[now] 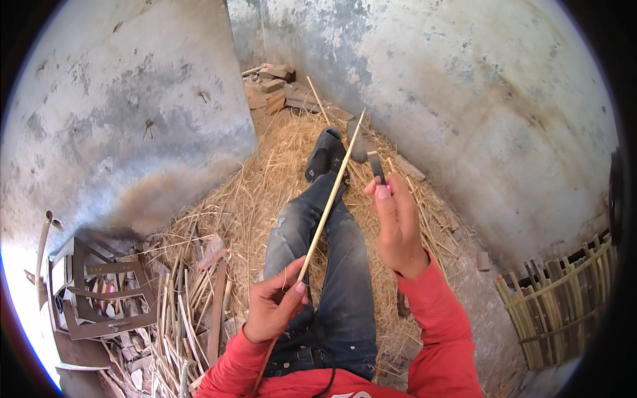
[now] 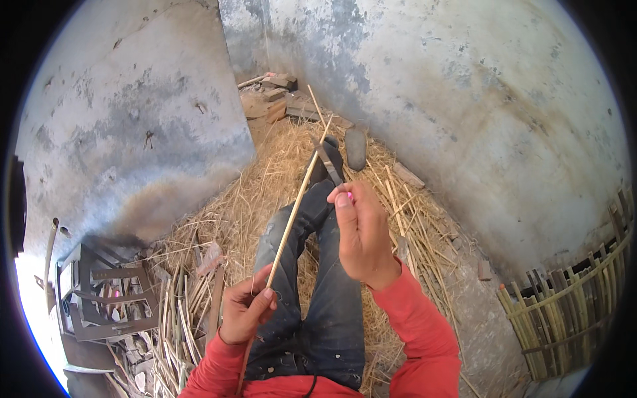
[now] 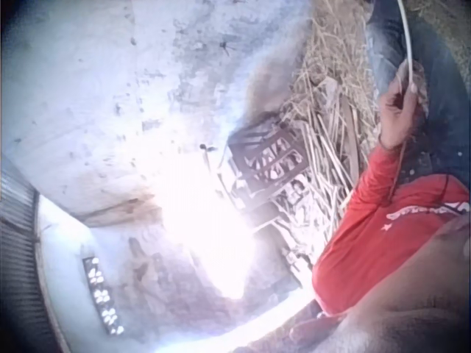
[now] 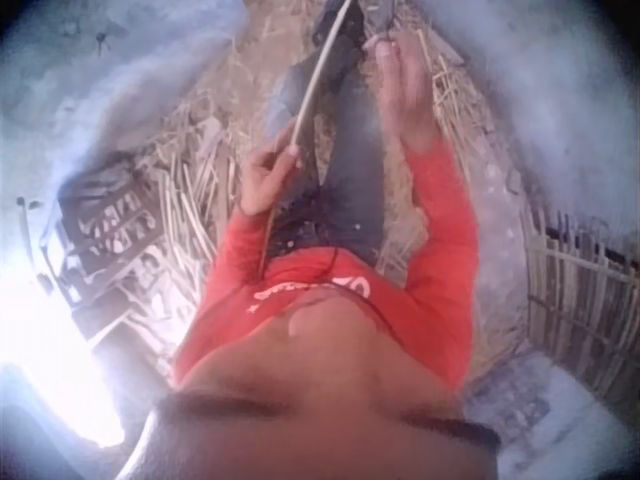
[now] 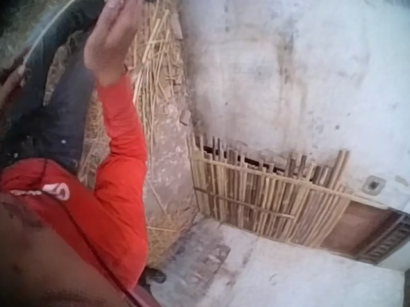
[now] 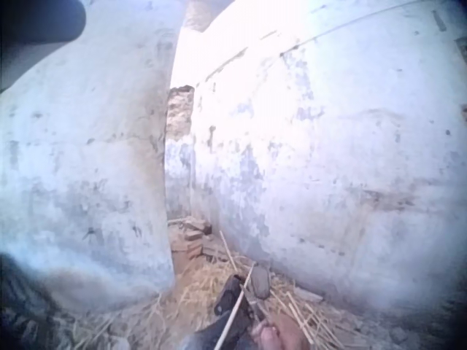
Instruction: The person strips thin layers from bamboo sticks using a small knife.
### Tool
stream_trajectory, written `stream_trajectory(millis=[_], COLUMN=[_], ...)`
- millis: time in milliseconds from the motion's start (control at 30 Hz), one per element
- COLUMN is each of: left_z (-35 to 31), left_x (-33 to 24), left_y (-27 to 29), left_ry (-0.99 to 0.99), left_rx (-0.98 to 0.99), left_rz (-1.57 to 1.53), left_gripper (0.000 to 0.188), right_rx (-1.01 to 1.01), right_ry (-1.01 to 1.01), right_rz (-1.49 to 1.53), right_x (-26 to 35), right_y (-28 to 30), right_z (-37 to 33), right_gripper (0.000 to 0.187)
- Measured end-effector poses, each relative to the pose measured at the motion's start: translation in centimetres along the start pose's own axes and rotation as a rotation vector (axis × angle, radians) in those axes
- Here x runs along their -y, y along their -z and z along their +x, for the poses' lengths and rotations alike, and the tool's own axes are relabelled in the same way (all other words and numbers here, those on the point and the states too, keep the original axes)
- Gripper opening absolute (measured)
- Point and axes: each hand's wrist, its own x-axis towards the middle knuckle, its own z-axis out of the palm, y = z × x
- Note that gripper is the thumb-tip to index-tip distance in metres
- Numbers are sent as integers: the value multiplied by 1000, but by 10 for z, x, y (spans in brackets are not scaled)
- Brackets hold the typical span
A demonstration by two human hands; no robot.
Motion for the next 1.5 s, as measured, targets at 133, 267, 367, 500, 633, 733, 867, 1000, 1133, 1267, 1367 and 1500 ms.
stream_trajectory(millis=[133, 267, 367, 500, 633, 733, 867, 1000, 1133, 1267, 1367, 1500], left_z=[1, 2, 3, 2, -4, -16, -26, -26, -30, -29, -23, -27], left_x=[1, 1, 2, 15, 4, 3, 9, 12, 13, 13, 9, 14], left_y=[2, 1, 0, 6, 3, 3, 1, 3, -8, -8, -10, -4], left_ry=[27, 21, 17, 18, 193, 246, 237, 191, 178, 134, 116, 94], left_rx=[-30, -63, -81, -24, 71, 61, 19, -48, -68, -96, -111, -91], left_rz=[2, 8, 17, -28, -287, -261, -171, -16, 67, 102, 137, 199], left_gripper=[44, 40, 35, 29, 33, 37, 35, 37, 38, 39, 38, 38], right_rx=[144, 350, 368, 562, 375, 160, 213, 296, 220, 298, 148, 332], right_ry=[-32, -18, 139, 121, 409, 367, 338, 475, 280, 456, 271, 366], right_rz=[-40, -148, -203, -264, -505, -656, -715, -660, -734, -681, -724, -701], right_x=[10, 22, 20, 26, 5, -23, -39, -25, -40, -24, -49, -31], right_y=[-5, -4, -17, -23, -21, -15, 2, -14, 4, -9, 6, -5], right_z=[-19, -27, -37, -49, -46, -9, 4, -24, 6, -17, 18, -18], right_gripper=[21, 21, 26, 35, 47, 49, 55, 53, 53, 53, 54, 56])
